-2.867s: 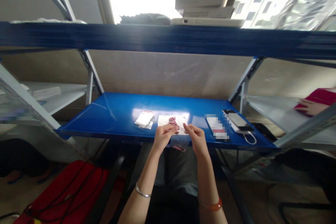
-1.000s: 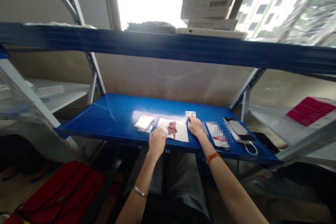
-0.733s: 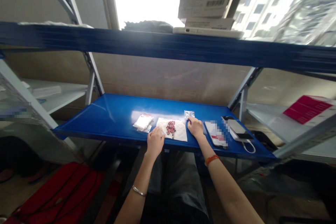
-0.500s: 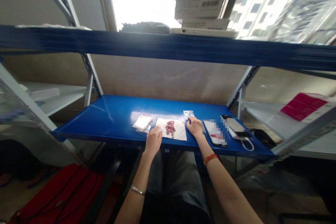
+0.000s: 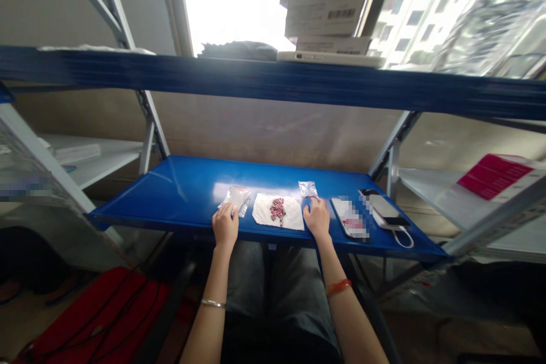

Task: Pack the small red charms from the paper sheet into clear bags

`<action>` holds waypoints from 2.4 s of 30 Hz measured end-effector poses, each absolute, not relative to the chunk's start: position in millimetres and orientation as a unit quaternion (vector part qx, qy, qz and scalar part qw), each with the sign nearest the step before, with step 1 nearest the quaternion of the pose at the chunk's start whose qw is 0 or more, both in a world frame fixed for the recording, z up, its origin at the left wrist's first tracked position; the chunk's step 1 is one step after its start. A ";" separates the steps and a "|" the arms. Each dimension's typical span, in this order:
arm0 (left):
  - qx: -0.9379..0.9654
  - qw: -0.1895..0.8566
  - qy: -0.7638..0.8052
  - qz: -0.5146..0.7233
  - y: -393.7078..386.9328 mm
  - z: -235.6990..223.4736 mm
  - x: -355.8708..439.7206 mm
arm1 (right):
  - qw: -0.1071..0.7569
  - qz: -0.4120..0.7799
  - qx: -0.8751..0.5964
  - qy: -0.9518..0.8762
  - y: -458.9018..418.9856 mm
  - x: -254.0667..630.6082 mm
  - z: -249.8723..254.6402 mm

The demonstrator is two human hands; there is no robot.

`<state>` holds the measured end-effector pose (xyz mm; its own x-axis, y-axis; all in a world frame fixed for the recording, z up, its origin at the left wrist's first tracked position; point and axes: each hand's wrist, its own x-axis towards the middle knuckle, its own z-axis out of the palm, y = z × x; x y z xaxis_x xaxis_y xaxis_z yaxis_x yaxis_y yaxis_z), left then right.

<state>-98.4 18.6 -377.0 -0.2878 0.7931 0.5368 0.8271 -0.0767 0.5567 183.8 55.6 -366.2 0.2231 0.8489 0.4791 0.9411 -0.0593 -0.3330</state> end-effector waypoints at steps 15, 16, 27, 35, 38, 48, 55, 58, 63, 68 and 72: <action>-0.450 -0.067 -0.603 -0.656 13.9 -358.0 -100.3 | 0.592 0.096 -0.685 -0.413 11.3 154.9 -369.4; -0.438 -0.070 -0.588 -0.676 10.5 -351.2 -97.1 | 0.606 0.137 -0.673 -0.401 6.5 150.5 -365.0; -0.548 -0.418 -0.426 -0.586 -25.5 -289.7 -48.5 | 0.560 0.445 -0.430 -0.551 -40.6 121.5 -293.5; -0.547 -0.406 -0.438 -0.587 -25.2 -291.6 -46.5 | 0.487 0.513 -0.416 -0.571 -51.4 129.7 -287.7; -0.582 -0.324 -0.464 -0.583 -25.0 -292.8 -47.5 | 0.489 0.516 -0.413 -0.570 -53.9 128.5 -283.6; -0.704 -0.378 -0.388 -0.460 -55.2 -261.8 -40.7 | 0.539 0.492 -0.391 -0.561 -55.6 122.3 -280.7; -0.697 -0.355 -0.409 -0.470 -54.5 -264.1 -37.7 | 0.513 0.468 -0.415 -0.588 -59.8 120.3 -275.1; -0.705 -0.345 -0.413 -0.461 -55.5 -263.0 -38.2 | 0.509 0.458 -0.425 -0.592 -59.2 120.1 -276.4; -0.733 -0.305 -0.410 -0.450 -58.1 -262.4 -34.4 | 0.508 0.436 -0.440 -0.598 -57.4 116.5 -279.4; -0.758 -0.215 -0.443 -0.428 -55.0 -267.3 -30.7 | 0.489 0.396 -0.471 -0.618 -54.6 108.0 -284.5; -0.762 -0.154 -0.463 -0.427 -51.8 -269.7 -29.4 | 0.511 0.331 -0.476 -0.635 -54.2 99.6 -285.9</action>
